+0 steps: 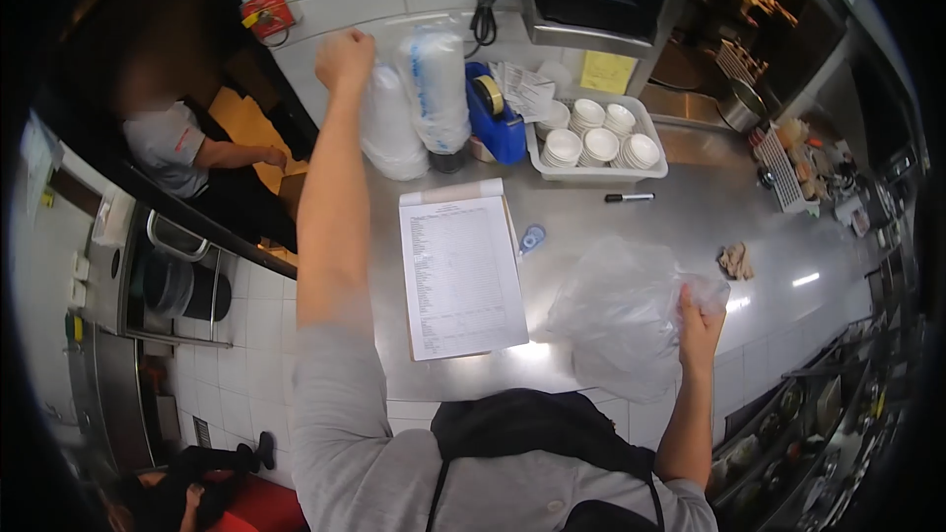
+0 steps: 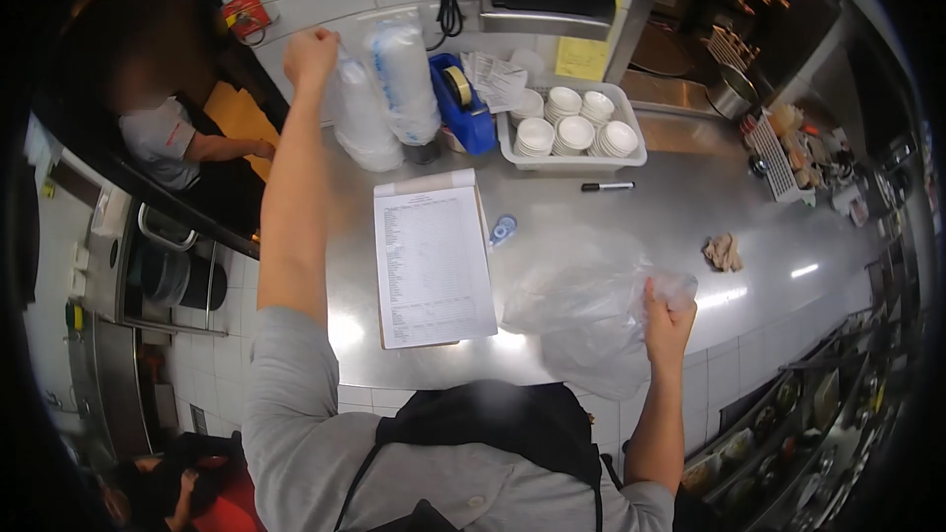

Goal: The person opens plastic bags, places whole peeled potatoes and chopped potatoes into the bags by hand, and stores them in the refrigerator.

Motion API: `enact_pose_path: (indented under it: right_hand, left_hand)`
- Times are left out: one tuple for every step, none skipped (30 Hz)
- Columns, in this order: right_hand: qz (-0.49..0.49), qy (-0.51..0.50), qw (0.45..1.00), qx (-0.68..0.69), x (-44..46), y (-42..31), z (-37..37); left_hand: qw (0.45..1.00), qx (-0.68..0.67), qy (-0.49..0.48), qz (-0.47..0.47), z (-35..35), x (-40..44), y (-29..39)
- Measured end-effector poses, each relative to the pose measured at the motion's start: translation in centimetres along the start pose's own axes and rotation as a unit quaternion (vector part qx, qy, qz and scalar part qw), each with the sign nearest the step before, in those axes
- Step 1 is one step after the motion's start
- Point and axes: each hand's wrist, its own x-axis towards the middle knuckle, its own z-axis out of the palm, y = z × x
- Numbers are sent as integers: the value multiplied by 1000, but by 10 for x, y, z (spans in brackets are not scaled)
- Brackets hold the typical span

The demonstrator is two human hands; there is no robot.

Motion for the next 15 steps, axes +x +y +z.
enact_pose_path:
  right_hand:
    - [9, 21, 1000, -13, -6, -3, -6]
    - [13, 34, 999, -15, -11, 2, -12]
    - [18, 46, 999, -17, -14, 9, -20]
    - [24, 58, 998, -18, -17, 15, -27]
    - [26, 57, 998, -30, -17, 18, -34]
    - [32, 60, 997, -45, -16, 19, -42]
    - [40, 75, 994, -62, -21, 19, -54]
    - [21, 78, 993, -88, -26, 33, -65]
    - [8, 88, 989, -119, -30, 45, -76]
    - [30, 97, 991, -91, -34, 48, -84]
    - [50, 104, 992, -59, -35, 45, -89]
    - [49, 106, 991, -68, -34, 42, -96]
    - [47, 102, 991, -75, -33, 38, -102]
    - [63, 103, 991, -63, -32, 35, -109]
    - [76, 100, 991, -50, -30, 34, -114]
  left_hand:
    - [999, -30, 21, 7, -9, 5, 9]
    - [997, -55, 60, 10, -19, 12, 19]
    - [992, -79, 99, 12, -26, 17, 27]
    - [975, -181, 127, 25, -22, 42, 19]
    - [947, -280, 151, 37, -15, 66, 10]
    - [869, -469, 153, 45, -34, 64, 23]
    - [879, -441, 181, -16, -65, 55, 37]
    - [802, -573, 167, 18, -73, 59, 29]
    - [789, -612, 3, 59, -95, 53, 15]
    - [654, -739, -124, 102, -121, 22, 28]
    - [601, -746, -225, 177, -131, 21, 17]
    - [589, -764, -209, 161, -133, -4, 15]
    - [576, -781, -192, 145, -136, -29, 14]
    - [583, -788, -173, 98, -139, -69, 34]
    - [588, -793, -152, 51, -142, -110, 54]
